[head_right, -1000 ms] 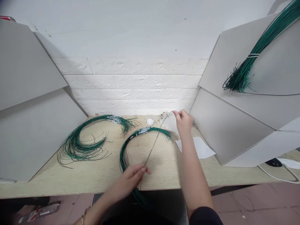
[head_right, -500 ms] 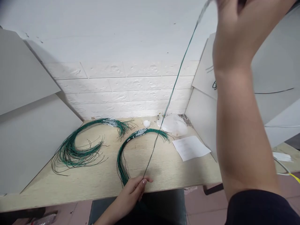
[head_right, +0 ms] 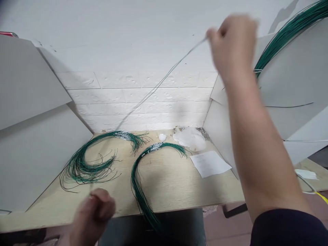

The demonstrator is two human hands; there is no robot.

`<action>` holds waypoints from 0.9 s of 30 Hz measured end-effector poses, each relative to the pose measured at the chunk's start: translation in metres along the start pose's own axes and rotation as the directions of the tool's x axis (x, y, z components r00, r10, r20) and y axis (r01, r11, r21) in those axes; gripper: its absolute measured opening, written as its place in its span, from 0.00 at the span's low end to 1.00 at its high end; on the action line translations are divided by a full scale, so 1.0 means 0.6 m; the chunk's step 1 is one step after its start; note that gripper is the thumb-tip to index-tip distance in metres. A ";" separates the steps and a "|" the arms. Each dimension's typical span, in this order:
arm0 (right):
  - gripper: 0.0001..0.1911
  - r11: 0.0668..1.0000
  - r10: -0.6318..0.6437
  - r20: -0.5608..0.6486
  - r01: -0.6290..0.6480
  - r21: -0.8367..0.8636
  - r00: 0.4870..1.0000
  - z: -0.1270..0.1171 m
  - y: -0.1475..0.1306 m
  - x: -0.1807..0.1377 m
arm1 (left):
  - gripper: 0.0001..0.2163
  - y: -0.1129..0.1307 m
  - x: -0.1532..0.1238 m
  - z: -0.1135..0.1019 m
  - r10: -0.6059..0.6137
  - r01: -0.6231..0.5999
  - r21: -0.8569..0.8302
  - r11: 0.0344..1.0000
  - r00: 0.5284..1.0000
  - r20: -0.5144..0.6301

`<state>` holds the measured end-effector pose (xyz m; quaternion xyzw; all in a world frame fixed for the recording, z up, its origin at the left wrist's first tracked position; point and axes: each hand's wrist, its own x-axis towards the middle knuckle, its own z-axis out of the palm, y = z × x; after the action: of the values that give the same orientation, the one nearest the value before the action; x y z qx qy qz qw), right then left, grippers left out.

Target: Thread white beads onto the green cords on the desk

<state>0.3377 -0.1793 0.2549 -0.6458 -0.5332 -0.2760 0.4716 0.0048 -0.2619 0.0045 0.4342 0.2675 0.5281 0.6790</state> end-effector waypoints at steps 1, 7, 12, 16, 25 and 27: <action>0.34 0.997 0.036 0.039 -0.033 -0.075 0.999 0.013 -0.011 -0.002 | 0.12 0.018 0.008 -0.014 0.043 -0.046 -0.031 0.998 0.994 -0.100; 0.12 0.959 -0.120 0.776 -0.130 0.252 0.619 0.192 -0.085 -0.097 | 0.12 0.088 0.051 -0.123 0.191 -0.266 -0.089 0.960 0.851 -0.490; 0.11 0.911 -0.251 0.837 -0.174 0.374 0.487 0.346 -0.165 -0.177 | 0.13 0.107 0.065 -0.203 0.251 -0.324 -0.051 0.945 0.815 -0.522; 0.16 0.937 -0.218 0.759 -0.085 0.338 0.614 0.445 -0.218 -0.251 | 0.14 0.113 0.092 -0.241 0.152 -0.329 -0.245 0.912 0.825 -0.544; 0.16 0.987 -0.160 0.882 0.091 0.134 0.443 0.521 -0.220 -0.325 | 0.06 0.094 0.104 -0.220 -0.079 -0.261 -0.366 0.893 0.710 -0.700; 0.15 0.985 -0.161 0.897 0.129 0.117 0.413 0.523 -0.222 -0.318 | 0.05 0.090 0.097 -0.205 -0.068 -0.291 -0.331 0.898 0.651 -0.756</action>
<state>0.1120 0.0209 0.0065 -0.6375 -0.7601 0.0809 0.0967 -0.1051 -0.1653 -0.0016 0.0341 0.3744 0.7462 0.5494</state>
